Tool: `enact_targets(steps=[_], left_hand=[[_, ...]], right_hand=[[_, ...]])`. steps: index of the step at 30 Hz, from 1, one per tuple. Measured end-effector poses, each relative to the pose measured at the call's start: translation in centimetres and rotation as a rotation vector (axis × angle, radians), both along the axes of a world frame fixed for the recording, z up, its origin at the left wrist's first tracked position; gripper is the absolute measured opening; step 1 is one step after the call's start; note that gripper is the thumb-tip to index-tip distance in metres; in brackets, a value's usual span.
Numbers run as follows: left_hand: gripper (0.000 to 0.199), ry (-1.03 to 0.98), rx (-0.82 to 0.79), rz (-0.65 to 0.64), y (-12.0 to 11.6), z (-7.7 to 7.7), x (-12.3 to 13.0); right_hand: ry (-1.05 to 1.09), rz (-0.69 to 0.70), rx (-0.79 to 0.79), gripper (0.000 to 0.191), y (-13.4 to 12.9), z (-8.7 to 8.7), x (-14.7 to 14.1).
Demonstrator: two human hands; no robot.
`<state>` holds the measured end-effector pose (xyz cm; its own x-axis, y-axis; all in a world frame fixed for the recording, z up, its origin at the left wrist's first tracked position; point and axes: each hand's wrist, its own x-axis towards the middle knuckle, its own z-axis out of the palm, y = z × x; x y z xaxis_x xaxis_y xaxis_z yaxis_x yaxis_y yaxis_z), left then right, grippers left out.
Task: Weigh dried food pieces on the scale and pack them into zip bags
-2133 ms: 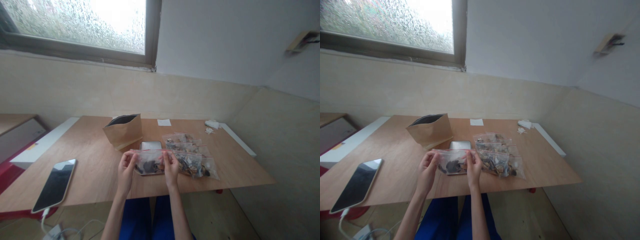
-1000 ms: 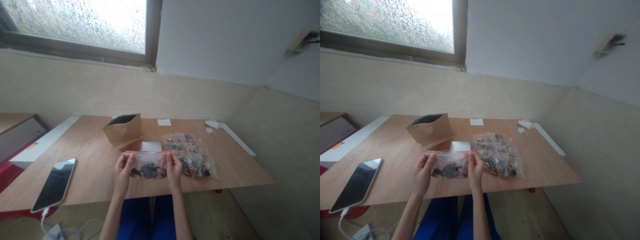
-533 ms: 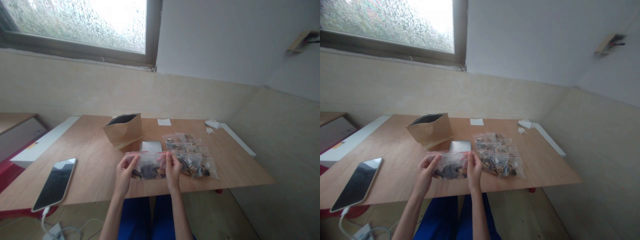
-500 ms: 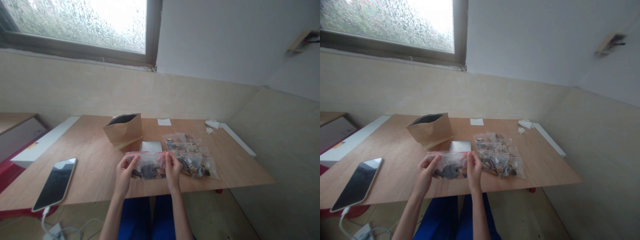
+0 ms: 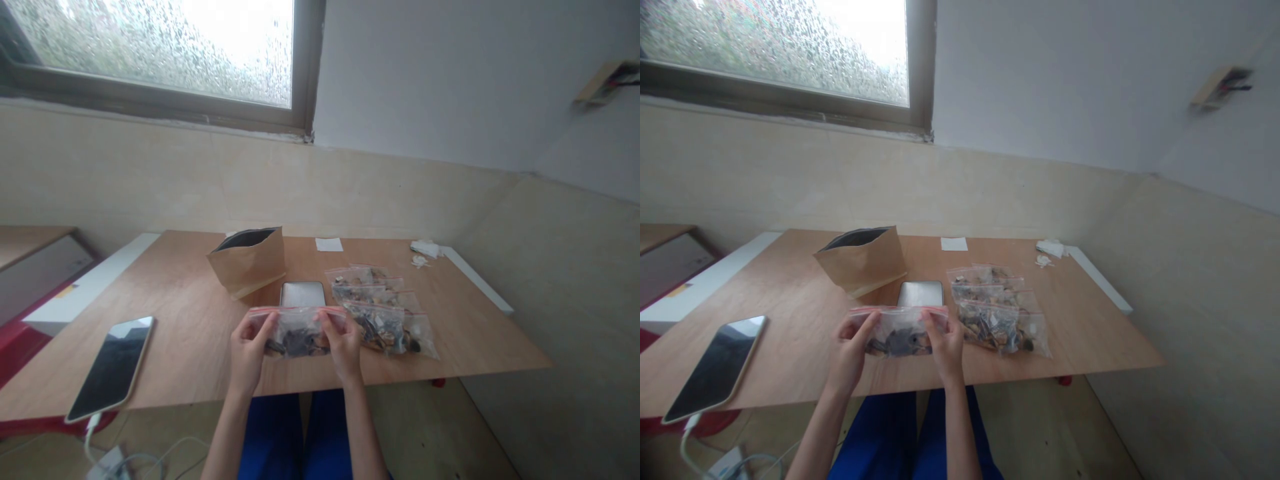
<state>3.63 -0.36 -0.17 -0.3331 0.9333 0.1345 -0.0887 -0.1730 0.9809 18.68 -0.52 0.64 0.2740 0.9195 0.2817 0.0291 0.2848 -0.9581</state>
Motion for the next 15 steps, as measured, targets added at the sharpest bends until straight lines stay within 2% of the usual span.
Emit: enact_targets(steps=[7,10,13,15], left_hand=[[0.022,0.016,0.026,0.016,-0.07,-0.12,0.32],[0.022,0.014,0.049,-0.060,0.03,-0.08,0.23],[0.024,0.072,0.014,-0.157,0.03,0.18,0.12],[0.025,0.119,-0.010,-0.178,0.02,0.35,0.09]], right_hand=[[0.041,0.026,-0.008,0.017,0.09,-0.13,0.10],[0.055,0.043,-0.015,0.018,0.28,-0.19,0.08],[0.035,0.115,-0.037,0.016,0.47,-0.35,0.00],[0.021,0.171,-0.040,0.014,0.59,-0.52,-0.07]])
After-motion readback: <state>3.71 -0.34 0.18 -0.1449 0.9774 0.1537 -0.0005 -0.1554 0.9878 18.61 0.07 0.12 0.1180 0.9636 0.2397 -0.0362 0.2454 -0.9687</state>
